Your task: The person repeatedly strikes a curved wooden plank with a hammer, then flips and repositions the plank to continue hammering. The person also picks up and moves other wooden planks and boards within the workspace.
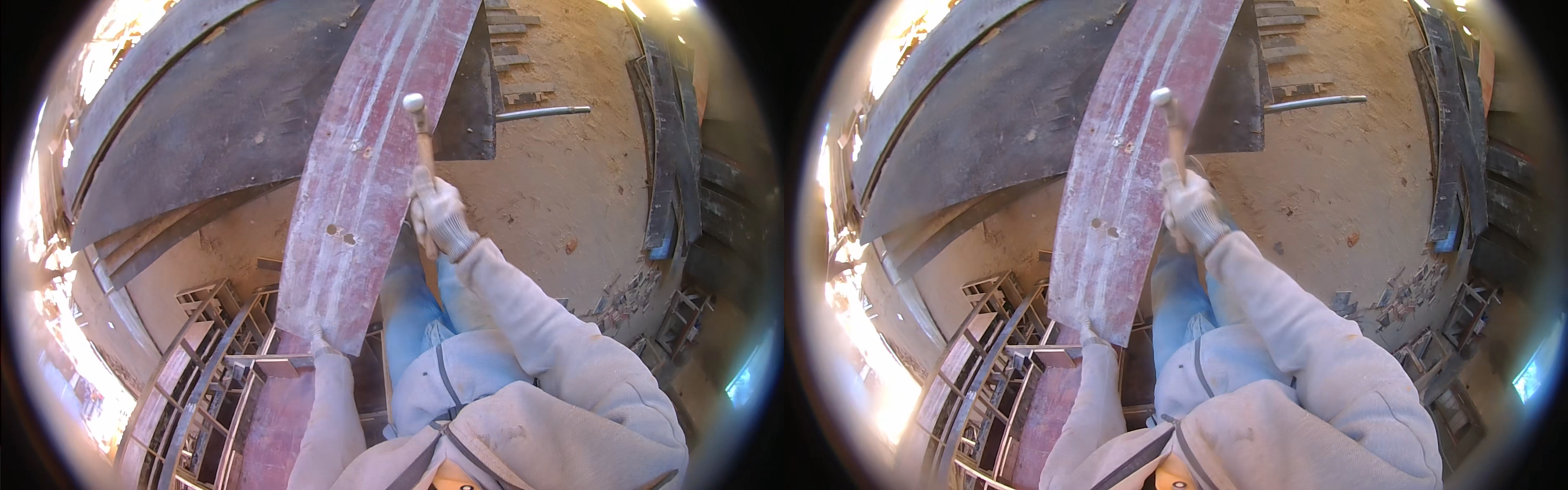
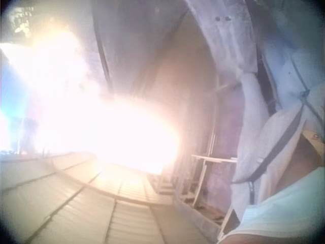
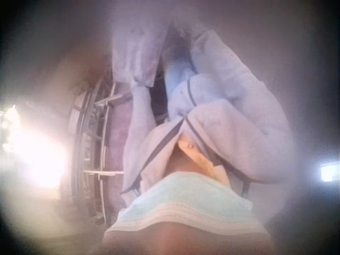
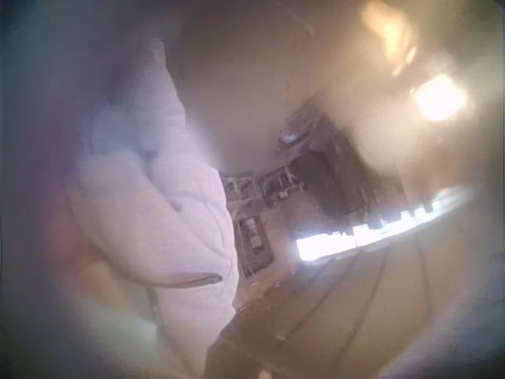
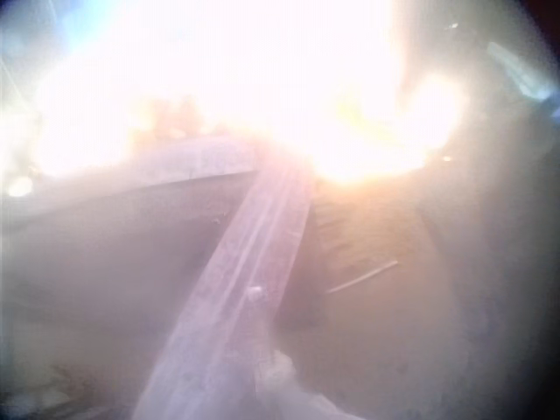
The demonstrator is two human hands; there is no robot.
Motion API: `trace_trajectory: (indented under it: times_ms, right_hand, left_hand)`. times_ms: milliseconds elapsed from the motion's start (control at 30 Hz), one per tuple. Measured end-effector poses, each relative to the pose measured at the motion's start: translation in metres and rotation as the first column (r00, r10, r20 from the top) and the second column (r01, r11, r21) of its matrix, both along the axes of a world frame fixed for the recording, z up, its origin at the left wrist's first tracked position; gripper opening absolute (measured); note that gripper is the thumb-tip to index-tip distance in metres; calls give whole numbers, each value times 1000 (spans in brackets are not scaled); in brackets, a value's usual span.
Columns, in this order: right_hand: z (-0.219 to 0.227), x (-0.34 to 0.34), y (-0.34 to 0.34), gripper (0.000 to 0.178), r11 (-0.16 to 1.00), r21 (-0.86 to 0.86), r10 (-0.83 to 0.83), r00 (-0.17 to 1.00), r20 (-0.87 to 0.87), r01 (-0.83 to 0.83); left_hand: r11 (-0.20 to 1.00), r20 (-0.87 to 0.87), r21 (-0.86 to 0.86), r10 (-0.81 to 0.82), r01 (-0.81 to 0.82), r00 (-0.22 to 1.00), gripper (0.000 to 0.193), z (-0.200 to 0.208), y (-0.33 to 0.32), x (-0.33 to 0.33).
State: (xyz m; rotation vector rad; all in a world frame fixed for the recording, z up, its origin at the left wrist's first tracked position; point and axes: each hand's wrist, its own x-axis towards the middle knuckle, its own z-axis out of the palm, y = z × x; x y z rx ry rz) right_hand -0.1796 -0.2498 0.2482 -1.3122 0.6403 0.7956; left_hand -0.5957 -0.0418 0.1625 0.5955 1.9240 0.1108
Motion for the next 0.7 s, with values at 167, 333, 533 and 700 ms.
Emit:
trace_trajectory:
  times_ms: [167, 333, 533, 700]
  right_hand:
    - [65, 8, -45, 35, 993, 30, 108, 981, 161, -115]
    - [57, 14, -71, 42, 779, -536, 421, 905, 62, -325]
    - [36, 19, -56, 57, 708, -651, 510, 837, 201, -275]
    - [50, 26, -42, 58, 464, -810, 741, 659, 133, -358]
  left_hand:
    - [998, 157, -29, 61, -58, 986, 76, 13, -5, 2]
    - [999, 60, -6, 42, -41, 997, 75, 8, -3, 3]
    - [999, 30, 6, 36, -37, 999, 77, -5, 3, -16]
    - [997, -23, -79, -5, 3, 1000, 86, -3, -3, -2]
